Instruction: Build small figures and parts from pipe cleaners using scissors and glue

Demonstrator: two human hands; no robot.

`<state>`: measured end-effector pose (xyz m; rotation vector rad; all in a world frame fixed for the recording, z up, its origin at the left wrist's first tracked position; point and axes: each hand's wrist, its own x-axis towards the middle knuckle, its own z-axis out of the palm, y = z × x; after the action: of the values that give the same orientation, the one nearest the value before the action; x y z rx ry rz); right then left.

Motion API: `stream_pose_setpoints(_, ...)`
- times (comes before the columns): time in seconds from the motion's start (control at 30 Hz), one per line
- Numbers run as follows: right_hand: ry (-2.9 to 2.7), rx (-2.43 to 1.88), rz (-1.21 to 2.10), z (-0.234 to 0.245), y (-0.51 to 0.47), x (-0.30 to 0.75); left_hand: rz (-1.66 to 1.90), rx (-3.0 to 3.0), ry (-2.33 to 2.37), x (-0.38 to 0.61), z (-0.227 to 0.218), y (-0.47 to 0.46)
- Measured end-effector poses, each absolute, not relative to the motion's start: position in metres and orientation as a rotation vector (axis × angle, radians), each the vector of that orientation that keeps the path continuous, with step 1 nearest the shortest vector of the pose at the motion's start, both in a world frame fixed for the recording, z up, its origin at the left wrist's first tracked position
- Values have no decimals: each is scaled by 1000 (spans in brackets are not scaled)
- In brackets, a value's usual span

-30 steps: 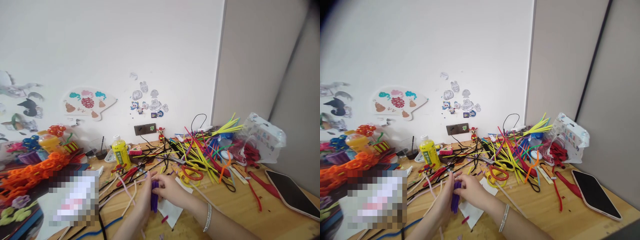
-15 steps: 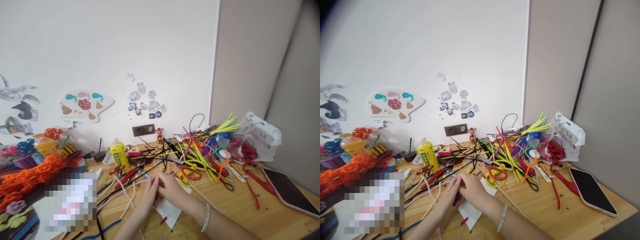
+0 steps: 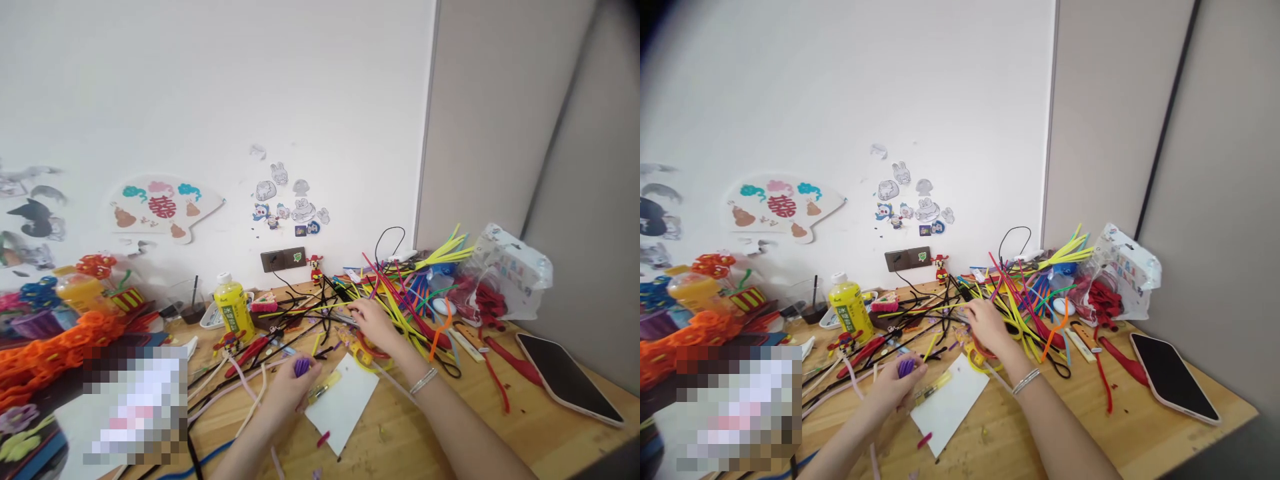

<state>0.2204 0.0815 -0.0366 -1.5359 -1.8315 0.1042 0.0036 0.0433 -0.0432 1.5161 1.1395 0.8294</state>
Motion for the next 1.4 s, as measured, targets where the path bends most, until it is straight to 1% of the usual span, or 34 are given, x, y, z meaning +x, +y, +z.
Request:
stream_pose_setpoints(0.17, -1870, -1728, 93, -60, 107, 277, 888, 1573, 1206, 4, -41, 40)
stream_pose_setpoints(0.37, -2005, -1805, 121, -74, 118, 280, 891, 1603, 1231, 6, -37, 37)
stream_pose_setpoints(0.53, -2011, -1900, 65, -73, 119, 278, 830, 1609, 1243, 6, -39, 37)
stream_pose_setpoints(0.8, -2054, -1964, -12, -69, 117, 273, 826, 1634, 1240, 7, -40, 35)
stream_pose_setpoints(1.23, -1784, -2219, -172, -60, 108, 271, 812, 1696, 1249, 8, -26, 31)
stream_pose_setpoints(1.4, -1782, -2204, -237, -55, 102, 274, 846, 1690, 1229, 8, -26, 29)
